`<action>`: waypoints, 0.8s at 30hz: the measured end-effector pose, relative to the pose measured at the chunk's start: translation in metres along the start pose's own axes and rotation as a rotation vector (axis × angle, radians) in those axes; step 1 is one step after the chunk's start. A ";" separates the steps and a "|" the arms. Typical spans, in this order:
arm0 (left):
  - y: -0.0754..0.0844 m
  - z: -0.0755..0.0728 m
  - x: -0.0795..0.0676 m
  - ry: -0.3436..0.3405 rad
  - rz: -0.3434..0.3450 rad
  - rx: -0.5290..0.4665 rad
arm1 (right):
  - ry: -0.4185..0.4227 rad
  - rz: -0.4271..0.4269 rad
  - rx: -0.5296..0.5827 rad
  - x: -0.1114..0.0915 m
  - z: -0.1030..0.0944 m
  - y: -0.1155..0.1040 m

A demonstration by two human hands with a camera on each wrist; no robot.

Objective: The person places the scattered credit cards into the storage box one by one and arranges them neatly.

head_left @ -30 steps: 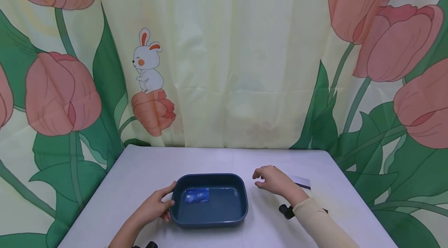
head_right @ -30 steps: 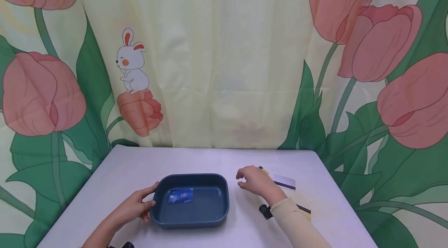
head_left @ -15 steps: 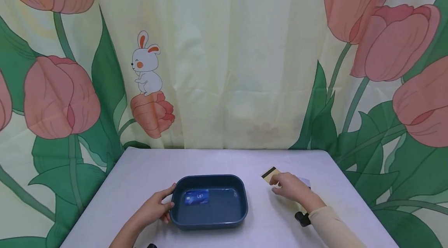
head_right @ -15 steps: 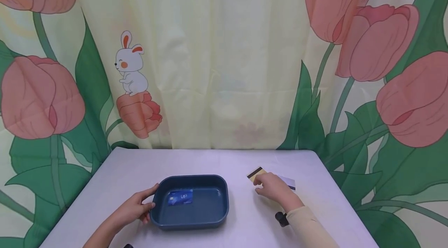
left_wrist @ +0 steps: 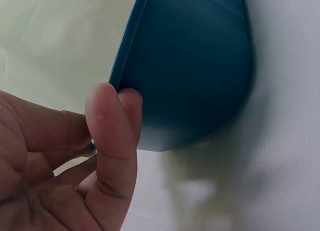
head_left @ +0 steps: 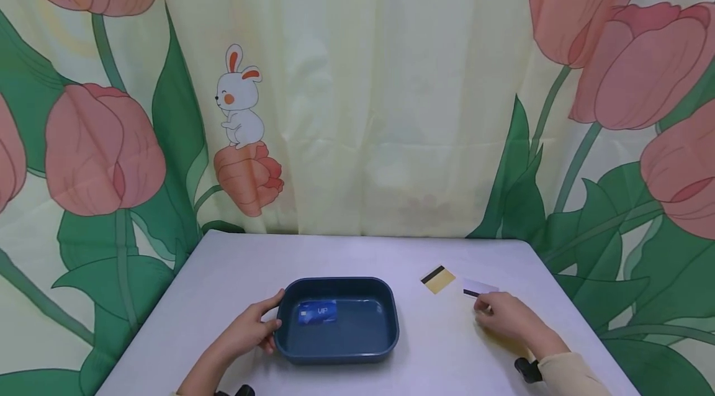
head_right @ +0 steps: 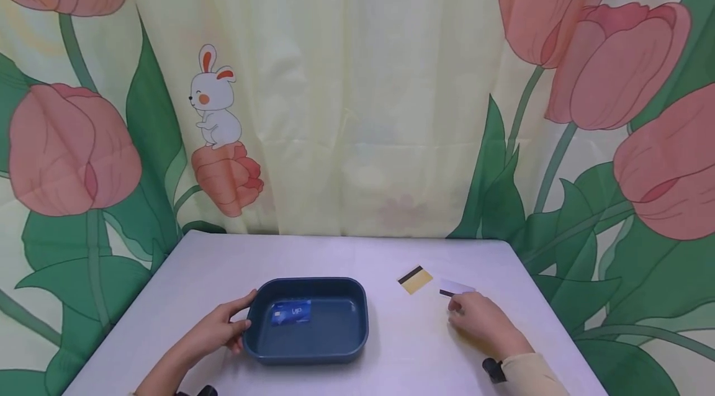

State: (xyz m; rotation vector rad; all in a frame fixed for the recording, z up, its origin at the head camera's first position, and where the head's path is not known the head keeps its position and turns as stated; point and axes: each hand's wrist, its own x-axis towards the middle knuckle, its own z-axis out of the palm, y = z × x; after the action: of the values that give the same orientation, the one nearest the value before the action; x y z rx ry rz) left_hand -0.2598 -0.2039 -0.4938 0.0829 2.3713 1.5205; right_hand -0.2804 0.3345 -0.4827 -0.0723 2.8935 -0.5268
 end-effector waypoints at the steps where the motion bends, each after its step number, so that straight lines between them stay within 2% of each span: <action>1: 0.000 0.000 0.000 0.006 -0.007 0.000 | 0.000 -0.003 -0.004 -0.001 0.000 0.003; 7: 0.001 0.000 0.000 0.017 -0.038 -0.005 | -0.001 0.021 -0.024 -0.009 -0.001 0.019; 16: -0.002 -0.001 -0.002 -0.024 0.055 -0.015 | -0.053 0.068 -0.035 -0.012 0.002 0.026; 24: -0.001 -0.001 -0.002 -0.021 0.054 -0.014 | -0.039 0.043 -0.060 -0.014 0.002 0.022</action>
State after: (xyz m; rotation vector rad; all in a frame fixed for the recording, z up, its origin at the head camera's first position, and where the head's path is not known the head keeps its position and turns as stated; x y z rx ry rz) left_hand -0.2581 -0.2056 -0.4934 0.1605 2.3597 1.5525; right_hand -0.2663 0.3555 -0.4900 -0.0291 2.8659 -0.4265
